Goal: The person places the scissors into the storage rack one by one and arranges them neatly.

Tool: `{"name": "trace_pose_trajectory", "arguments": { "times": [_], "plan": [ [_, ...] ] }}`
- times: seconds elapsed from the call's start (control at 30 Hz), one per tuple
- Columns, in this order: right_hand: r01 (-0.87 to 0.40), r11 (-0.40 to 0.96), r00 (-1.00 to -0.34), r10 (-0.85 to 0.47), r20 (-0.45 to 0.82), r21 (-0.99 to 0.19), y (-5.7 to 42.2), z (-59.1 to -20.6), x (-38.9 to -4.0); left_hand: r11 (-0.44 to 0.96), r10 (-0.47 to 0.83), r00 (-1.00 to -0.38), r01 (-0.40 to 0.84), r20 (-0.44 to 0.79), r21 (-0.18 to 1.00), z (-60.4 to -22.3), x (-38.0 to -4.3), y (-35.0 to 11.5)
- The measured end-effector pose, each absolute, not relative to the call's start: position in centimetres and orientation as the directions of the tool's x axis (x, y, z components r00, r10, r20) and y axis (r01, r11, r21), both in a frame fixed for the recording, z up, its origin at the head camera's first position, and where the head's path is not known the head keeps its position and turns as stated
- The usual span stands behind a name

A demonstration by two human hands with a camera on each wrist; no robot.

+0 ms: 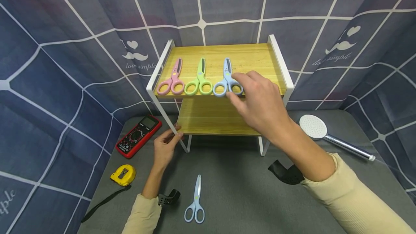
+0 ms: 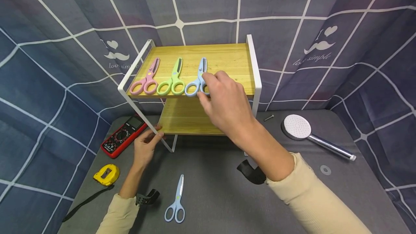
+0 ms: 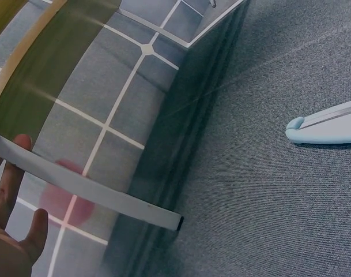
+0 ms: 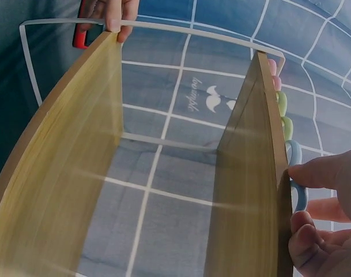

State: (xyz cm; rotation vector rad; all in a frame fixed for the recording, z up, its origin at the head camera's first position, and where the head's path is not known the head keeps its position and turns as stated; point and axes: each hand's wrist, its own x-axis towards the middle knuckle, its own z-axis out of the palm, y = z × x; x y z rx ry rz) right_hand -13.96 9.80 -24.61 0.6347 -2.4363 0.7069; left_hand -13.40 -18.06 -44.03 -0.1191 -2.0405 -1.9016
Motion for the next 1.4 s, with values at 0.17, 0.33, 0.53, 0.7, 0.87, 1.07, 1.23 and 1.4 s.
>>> {"name": "trace_pose_trajectory", "arguments": {
  "times": [0.17,0.33,0.53,0.7,0.87,1.07,1.23,1.4],
  "plan": [
    [-0.576,0.737,-0.745,-0.295,0.598,-0.354,9.9,-24.9,-13.9,0.098,-0.165,-0.936,0.298,0.311,0.949,-44.1,-13.4,-18.2],
    [-0.585,0.728,-0.740,-0.298,0.603,-0.358,10.0,-24.9,-13.9,0.107,-0.153,-0.940,0.292,0.305,0.951,-44.1,-13.3,-18.2],
    [-0.577,0.735,-0.742,-0.291,0.604,-0.355,9.9,-24.8,-14.1,0.109,-0.156,-0.941,0.286,0.301,0.952,-44.0,-13.3,-18.2],
    [-0.573,0.740,-0.741,-0.284,0.608,-0.353,9.9,-24.7,-14.2,0.104,-0.157,-0.937,0.297,0.311,0.949,-44.0,-13.4,-18.2],
    [-0.568,0.733,-0.750,-0.274,0.602,-0.373,10.0,-24.8,-14.1,0.073,-0.164,-0.937,0.299,0.308,0.951,-44.1,-13.5,-18.1],
    [-0.617,0.691,-0.696,-0.256,0.671,-0.376,10.0,-25.7,-13.5,0.093,-0.166,-0.940,0.284,0.297,0.954,-44.2,-13.5,-18.1],
    [-0.716,0.650,-0.529,-0.267,0.806,-0.254,9.5,-27.4,-12.5,0.094,-0.168,-0.940,0.286,0.298,0.954,-44.3,-13.5,-18.2],
    [-0.787,0.565,-0.477,-0.302,0.826,-0.248,8.4,-29.2,-11.4,0.096,-0.167,-0.941,0.282,0.295,0.955,-44.3,-13.5,-18.2]
  ]
}}
